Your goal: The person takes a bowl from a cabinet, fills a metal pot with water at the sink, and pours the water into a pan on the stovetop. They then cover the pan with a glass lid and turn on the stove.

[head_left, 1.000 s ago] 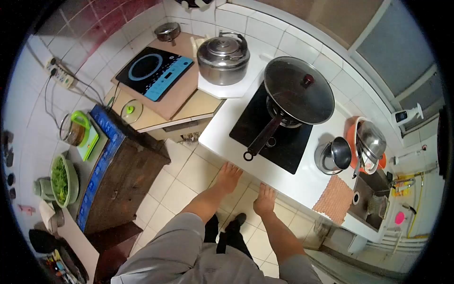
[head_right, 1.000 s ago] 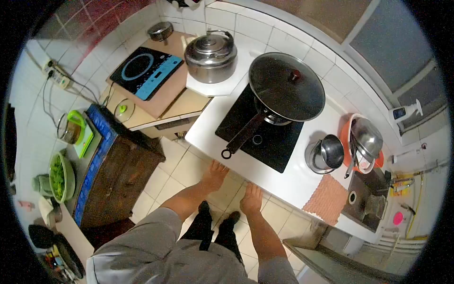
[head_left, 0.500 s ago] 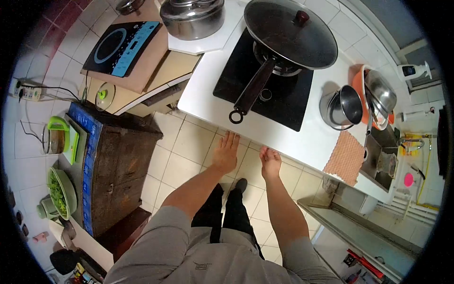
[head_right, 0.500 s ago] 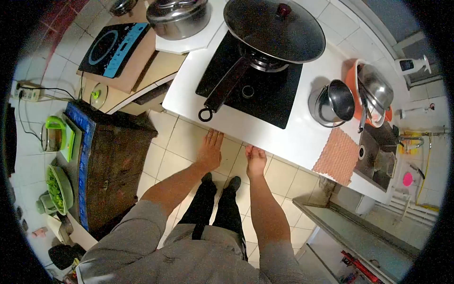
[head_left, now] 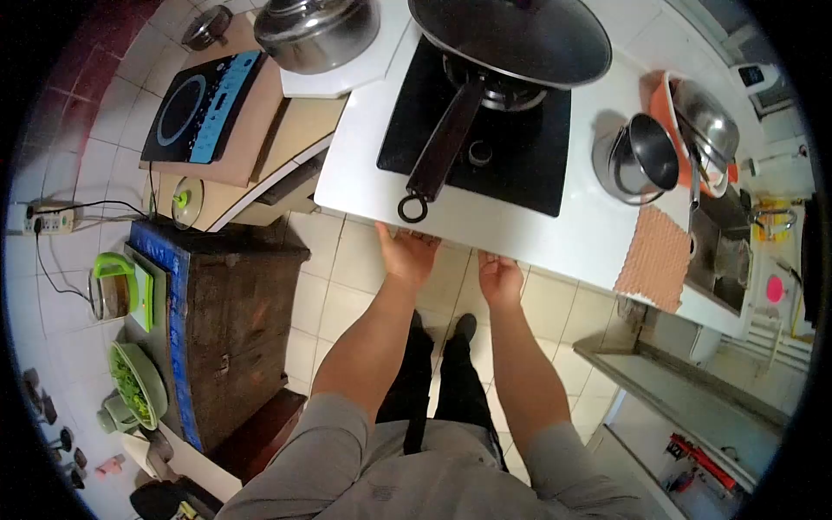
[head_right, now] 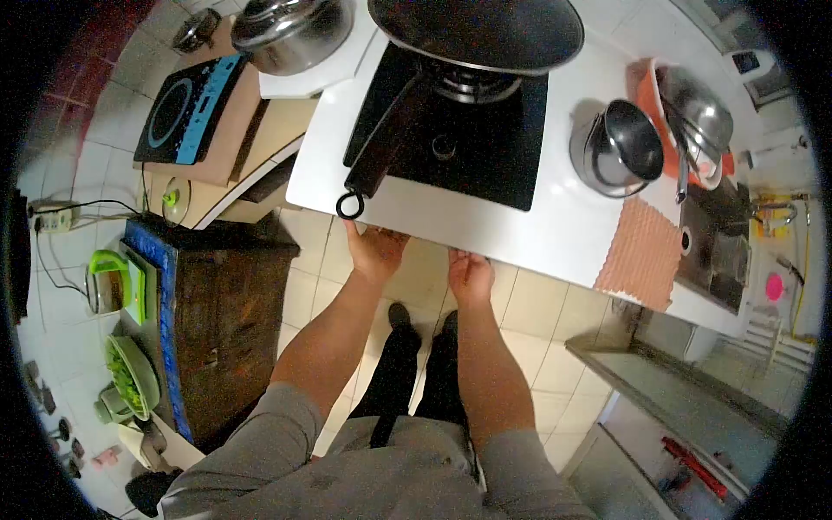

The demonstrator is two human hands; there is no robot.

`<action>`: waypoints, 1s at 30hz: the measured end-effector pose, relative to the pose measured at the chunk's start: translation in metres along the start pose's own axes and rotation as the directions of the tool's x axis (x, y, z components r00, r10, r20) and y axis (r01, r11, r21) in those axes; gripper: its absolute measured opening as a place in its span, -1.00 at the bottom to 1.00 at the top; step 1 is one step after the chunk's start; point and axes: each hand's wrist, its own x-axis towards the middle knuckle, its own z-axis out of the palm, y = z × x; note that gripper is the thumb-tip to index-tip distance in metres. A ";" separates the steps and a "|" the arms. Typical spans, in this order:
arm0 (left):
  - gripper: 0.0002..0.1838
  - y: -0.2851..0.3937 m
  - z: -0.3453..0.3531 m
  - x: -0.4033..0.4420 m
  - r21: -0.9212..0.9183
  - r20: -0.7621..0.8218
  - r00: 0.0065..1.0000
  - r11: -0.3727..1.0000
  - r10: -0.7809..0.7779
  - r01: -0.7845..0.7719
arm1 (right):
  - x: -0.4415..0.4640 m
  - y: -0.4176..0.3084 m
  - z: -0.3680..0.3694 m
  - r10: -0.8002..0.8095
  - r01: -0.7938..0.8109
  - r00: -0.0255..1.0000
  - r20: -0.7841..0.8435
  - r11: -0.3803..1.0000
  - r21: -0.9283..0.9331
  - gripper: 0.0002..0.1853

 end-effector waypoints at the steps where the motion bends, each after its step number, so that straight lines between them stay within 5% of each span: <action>1: -0.02 0.002 -0.002 0.000 0.013 -0.012 1.000 1.000 -0.007 0.007 | -0.006 0.002 0.007 -0.006 0.006 0.999 -0.039 1.000 -0.005 -0.86; 3: 0.01 0.002 -0.001 -0.002 0.038 -0.023 0.999 0.999 -0.022 0.023 | -0.020 -0.001 0.024 -0.024 0.022 0.994 -0.108 1.000 -0.020 -0.83; 4: 0.00 0.003 0.001 -0.007 0.050 -0.053 0.998 0.998 -0.029 0.032 | -0.020 0.001 0.006 -0.017 0.019 0.999 0.036 0.999 -0.047 -0.71; 8: -0.20 0.013 -0.003 -0.021 0.257 -0.199 0.978 0.959 -0.070 0.121 | -0.064 0.001 -0.006 0.108 -0.167 0.964 -0.243 0.957 -0.236 -0.60; 13: -0.51 0.029 -0.036 -0.027 0.547 -0.264 0.961 0.809 -0.076 0.215 | -0.126 0.026 -0.038 0.305 -0.330 0.938 -0.167 0.931 -0.156 -0.61; 17: -0.56 0.043 -0.056 -0.033 0.801 -0.267 0.962 0.567 0.052 0.192 | -0.167 0.055 -0.035 0.430 -0.476 0.863 -0.264 0.868 -0.144 -0.56; 19: -0.57 0.052 -0.064 -0.036 0.938 -0.174 0.976 0.323 0.130 0.124 | -0.184 0.083 -0.057 0.540 -0.571 0.809 -0.234 0.816 -0.090 -0.53; 20: -0.57 0.058 -0.070 -0.037 0.978 -0.120 0.979 0.190 0.162 0.089 | -0.194 0.094 -0.065 0.613 -0.638 0.769 -0.180 0.755 -0.154 -0.54; 21: -0.59 0.064 -0.080 -0.039 0.999 -0.036 0.972 -0.009 0.233 0.039 | -0.204 0.101 -0.038 0.638 -0.733 0.680 -0.362 0.604 -0.313 -0.58; 22: -0.60 0.074 -0.083 -0.042 0.978 0.061 0.956 -0.210 0.285 0.000 | -0.211 0.114 -0.048 0.721 -0.713 0.684 -0.111 0.628 -0.310 -0.63; 23: -0.60 0.086 -0.084 -0.043 0.944 0.019 0.966 -0.322 0.257 0.067 | -0.212 0.125 -0.058 0.755 -0.644 0.583 -0.300 0.203 -0.738 -0.68; 24: -0.62 0.096 -0.097 -0.042 0.948 0.065 0.968 -0.318 0.244 0.016 | -0.212 0.119 -0.029 0.833 -0.570 0.459 -0.308 0.010 -0.821 -0.66; 27: -0.59 0.127 -0.083 -0.059 0.850 0.015 0.970 -0.514 0.241 0.115 | -0.186 0.110 -0.019 0.803 -0.175 0.499 -0.326 -0.276 -0.945 -0.62; 28: -0.57 0.136 -0.074 -0.065 0.825 -0.008 0.971 -0.547 0.241 0.143 | -0.170 0.096 0.004 0.707 -0.019 0.667 -0.235 -0.299 -0.954 -0.59; 30: -0.55 0.153 -0.068 -0.069 0.779 -0.051 0.966 -0.596 0.252 0.196 | -0.128 0.064 0.051 0.528 0.014 0.832 -0.173 -0.332 -0.943 -0.57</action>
